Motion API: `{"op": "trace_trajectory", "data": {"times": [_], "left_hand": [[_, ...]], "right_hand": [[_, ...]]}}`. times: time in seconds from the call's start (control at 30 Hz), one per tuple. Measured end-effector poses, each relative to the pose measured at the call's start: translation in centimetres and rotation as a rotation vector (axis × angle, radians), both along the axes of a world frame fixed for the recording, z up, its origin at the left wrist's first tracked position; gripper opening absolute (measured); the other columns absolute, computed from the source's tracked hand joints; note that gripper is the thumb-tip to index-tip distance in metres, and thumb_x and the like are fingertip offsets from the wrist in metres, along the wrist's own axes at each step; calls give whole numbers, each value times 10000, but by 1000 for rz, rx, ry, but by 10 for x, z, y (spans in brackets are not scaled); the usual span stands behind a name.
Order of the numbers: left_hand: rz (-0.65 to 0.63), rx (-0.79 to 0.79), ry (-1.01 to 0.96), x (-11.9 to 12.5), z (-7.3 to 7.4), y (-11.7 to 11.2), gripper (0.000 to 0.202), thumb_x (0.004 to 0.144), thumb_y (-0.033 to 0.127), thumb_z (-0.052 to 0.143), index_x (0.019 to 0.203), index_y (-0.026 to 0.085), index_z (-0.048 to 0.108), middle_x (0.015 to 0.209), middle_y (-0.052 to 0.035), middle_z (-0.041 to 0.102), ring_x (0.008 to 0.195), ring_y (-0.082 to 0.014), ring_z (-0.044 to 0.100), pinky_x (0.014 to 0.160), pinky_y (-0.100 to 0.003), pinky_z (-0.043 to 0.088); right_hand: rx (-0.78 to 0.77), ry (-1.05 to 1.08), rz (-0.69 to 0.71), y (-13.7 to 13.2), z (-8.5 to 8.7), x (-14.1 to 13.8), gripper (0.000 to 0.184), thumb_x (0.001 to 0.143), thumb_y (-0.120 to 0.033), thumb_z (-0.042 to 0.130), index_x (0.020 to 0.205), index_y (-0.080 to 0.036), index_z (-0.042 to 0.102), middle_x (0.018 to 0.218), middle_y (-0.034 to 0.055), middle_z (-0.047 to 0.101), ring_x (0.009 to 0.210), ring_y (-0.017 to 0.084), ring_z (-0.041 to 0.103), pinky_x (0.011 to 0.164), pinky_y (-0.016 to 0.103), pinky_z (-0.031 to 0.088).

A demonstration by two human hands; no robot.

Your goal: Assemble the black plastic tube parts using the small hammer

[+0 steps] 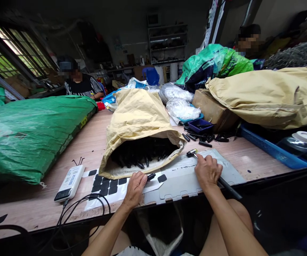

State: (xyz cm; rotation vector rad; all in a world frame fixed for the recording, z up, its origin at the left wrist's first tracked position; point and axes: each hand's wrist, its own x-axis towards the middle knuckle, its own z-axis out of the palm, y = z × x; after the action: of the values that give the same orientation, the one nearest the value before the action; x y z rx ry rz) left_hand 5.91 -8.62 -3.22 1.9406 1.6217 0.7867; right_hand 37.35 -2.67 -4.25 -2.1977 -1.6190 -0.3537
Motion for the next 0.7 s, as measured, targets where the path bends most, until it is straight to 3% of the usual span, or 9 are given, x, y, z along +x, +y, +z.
{"op": "trace_trajectory", "data": {"times": [0.13, 0.23, 0.33, 0.4, 0.47, 0.5, 0.57, 0.63, 0.7], "left_hand": [[-14, -9, -1, -1, 0, 6, 454, 1056, 397, 305, 773, 214, 609, 868, -46, 592, 894, -226, 503, 864, -390, 388], [-11, -17, -33, -1, 14, 2, 464, 1049, 408, 299, 775, 216, 621, 866, -59, 597, 893, -239, 511, 866, -403, 401], [-42, -22, -133, 3, 31, -29, 381, 1035, 438, 357, 939, 227, 660, 962, -79, 640, 961, -253, 543, 905, -404, 418], [-161, -135, -204, 8, 29, -64, 341, 1010, 488, 432, 1074, 252, 670, 1027, -81, 669, 986, -252, 575, 900, -378, 436], [-319, -371, -238, 14, 8, -99, 368, 955, 567, 516, 1042, 257, 695, 914, -59, 686, 859, -225, 601, 795, -334, 452], [-314, -492, -259, 16, -9, -113, 414, 918, 627, 540, 967, 246, 695, 782, -32, 662, 738, -198, 583, 710, -311, 441], [-161, -708, -341, 21, -52, -129, 535, 819, 744, 589, 864, 214, 644, 658, 1, 598, 612, -156, 523, 614, -280, 404], [33, -841, -406, 24, -90, -131, 693, 737, 880, 520, 841, 199, 600, 514, 40, 484, 485, -125, 404, 522, -264, 328], [126, -876, -431, 28, -111, -125, 797, 694, 934, 481, 926, 183, 612, 454, 57, 445, 440, -123, 362, 492, -261, 294]], "right_hand": [[23, -26, 2, 7, -8, -12, 331, 961, -233, 519, 1242, -234, 694, 964, 92, 581, 866, 202, 444, 696, 333, 191], [11, -27, 5, 6, -8, -15, 337, 973, -248, 497, 1257, -240, 679, 974, 90, 574, 882, 211, 446, 706, 339, 201], [-4, -20, 2, 5, -7, -14, 343, 967, -250, 501, 1265, -236, 669, 996, 99, 573, 904, 222, 451, 718, 346, 213], [-15, -18, -1, 5, -6, -14, 351, 960, -246, 506, 1276, -235, 660, 1015, 105, 573, 916, 228, 453, 730, 349, 221], [-21, -18, -4, 5, -5, -14, 356, 961, -245, 500, 1283, -236, 653, 1023, 107, 574, 927, 235, 455, 737, 352, 227], [-23, -18, -5, 5, -5, -15, 358, 964, -245, 493, 1286, -236, 650, 1026, 108, 574, 934, 238, 457, 739, 354, 228], [-28, -16, -6, 5, -5, -15, 357, 965, -246, 485, 1282, -230, 647, 1029, 113, 575, 946, 241, 459, 737, 358, 229], [-32, -15, -7, 5, -4, -15, 355, 960, -247, 486, 1277, -225, 646, 1033, 117, 577, 952, 242, 461, 735, 361, 229], [-30, -16, -6, 4, -3, -15, 354, 957, -246, 488, 1273, -222, 645, 1029, 117, 577, 950, 241, 462, 733, 359, 229]]}}
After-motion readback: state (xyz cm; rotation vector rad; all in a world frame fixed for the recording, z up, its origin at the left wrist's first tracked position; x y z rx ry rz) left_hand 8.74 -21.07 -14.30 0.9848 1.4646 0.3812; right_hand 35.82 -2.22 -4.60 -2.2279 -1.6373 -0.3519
